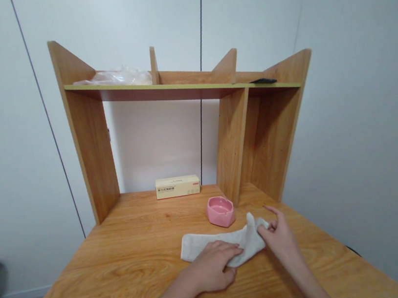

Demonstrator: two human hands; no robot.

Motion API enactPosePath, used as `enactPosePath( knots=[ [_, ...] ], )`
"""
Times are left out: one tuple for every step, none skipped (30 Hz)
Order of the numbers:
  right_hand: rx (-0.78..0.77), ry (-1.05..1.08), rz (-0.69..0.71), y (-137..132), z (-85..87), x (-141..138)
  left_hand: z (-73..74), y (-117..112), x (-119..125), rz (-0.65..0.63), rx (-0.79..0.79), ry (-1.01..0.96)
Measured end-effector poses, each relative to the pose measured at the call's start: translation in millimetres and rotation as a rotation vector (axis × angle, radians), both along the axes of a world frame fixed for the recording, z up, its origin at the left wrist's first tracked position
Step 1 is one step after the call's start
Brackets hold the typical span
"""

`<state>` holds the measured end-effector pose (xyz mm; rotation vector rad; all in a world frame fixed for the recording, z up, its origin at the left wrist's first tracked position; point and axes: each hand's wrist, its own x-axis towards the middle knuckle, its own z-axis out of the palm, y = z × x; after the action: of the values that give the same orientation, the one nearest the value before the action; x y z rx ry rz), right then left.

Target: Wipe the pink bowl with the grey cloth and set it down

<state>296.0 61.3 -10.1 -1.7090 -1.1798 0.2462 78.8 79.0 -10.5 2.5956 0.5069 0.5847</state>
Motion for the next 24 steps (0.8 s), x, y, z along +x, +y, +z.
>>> enactPosePath(
  knots=[
    [0.043,-0.051,0.015,-2,8.6,-11,2.2,3,-3,0.024,-0.013,-0.017],
    [0.077,-0.101,0.028,-3,16.9,-25,4.2,8,-7,0.074,-0.024,-0.035],
    [0.095,-0.143,0.065,-3,24.3,-41,5.6,15,-13,0.139,-0.035,-0.052],
    [0.113,-0.175,0.116,-1,30.2,-59,6.2,24,-19,0.218,-0.058,-0.071],
    [0.128,-0.192,0.156,1,34.0,-78,6.1,34,-26,0.322,-0.091,-0.105],
    [0.130,-0.202,0.207,4,35.6,-96,5.4,44,-33,0.436,-0.129,-0.147],
    [0.118,-0.211,0.260,7,35.1,-113,4.3,54,-41,0.550,-0.161,-0.206],
    [0.094,-0.221,0.301,11,32.9,-128,3.0,63,-48,0.627,-0.184,-0.272],
    [0.040,-0.231,0.353,14,29.5,-140,1.7,70,-55,0.680,-0.198,-0.327],
    [-0.040,-0.242,0.433,15,25.6,-149,0.5,75,-62,0.723,-0.206,-0.368],
    [-0.105,-0.265,0.517,16,22.0,-155,-0.7,79,-68,0.757,-0.207,-0.399],
    [-0.137,-0.294,0.577,14,19.1,-158,-1.8,82,-72,0.781,-0.206,-0.415],
    [-0.145,-0.330,0.615,11,17.1,-158,-2.9,83,-76,0.801,-0.201,-0.424],
    [-0.130,-0.378,0.623,7,16.1,-156,-3.9,84,-78,0.814,-0.196,-0.427],
    [-0.105,-0.439,0.602,2,15.8,-152,-4.9,84,-79,0.822,-0.192,-0.427],
    [-0.090,-0.510,0.569,-4,15.8,-147,-5.7,84,-80,0.825,-0.188,-0.427],
    [-0.096,-0.590,0.539,-10,15.5,-142,-6.3,84,-80,0.824,-0.185,-0.427],
    [-0.121,-0.676,0.519,-15,14.7,-136,-6.7,84,-79,0.823,-0.181,-0.425],
    [-0.160,-0.756,0.506,-19,13.1,-130,-6.8,83,-79,0.820,-0.175,-0.421],
    [-0.206,-0.824,0.492,-21,11.0,-124,-6.6,83,-78,0.816,-0.169,-0.413],
    [-0.255,-0.881,0.475,-23,8.4,-118,-6.3,83,-78,0.814,-0.164,-0.401],
    [-0.297,-0.927,0.450,-23,5.7,-112,-5.9,83,-77,0.812,-0.161,-0.388],
    [-0.325,-0.963,0.411,-23,3.3,-104,-5.5,82,-77,0.808,-0.160,-0.375],
    [-0.342,-0.989,0.366,-21,1.3,-96,-5.1,82,-77,0.805,-0.160,-0.366]
  ],
)
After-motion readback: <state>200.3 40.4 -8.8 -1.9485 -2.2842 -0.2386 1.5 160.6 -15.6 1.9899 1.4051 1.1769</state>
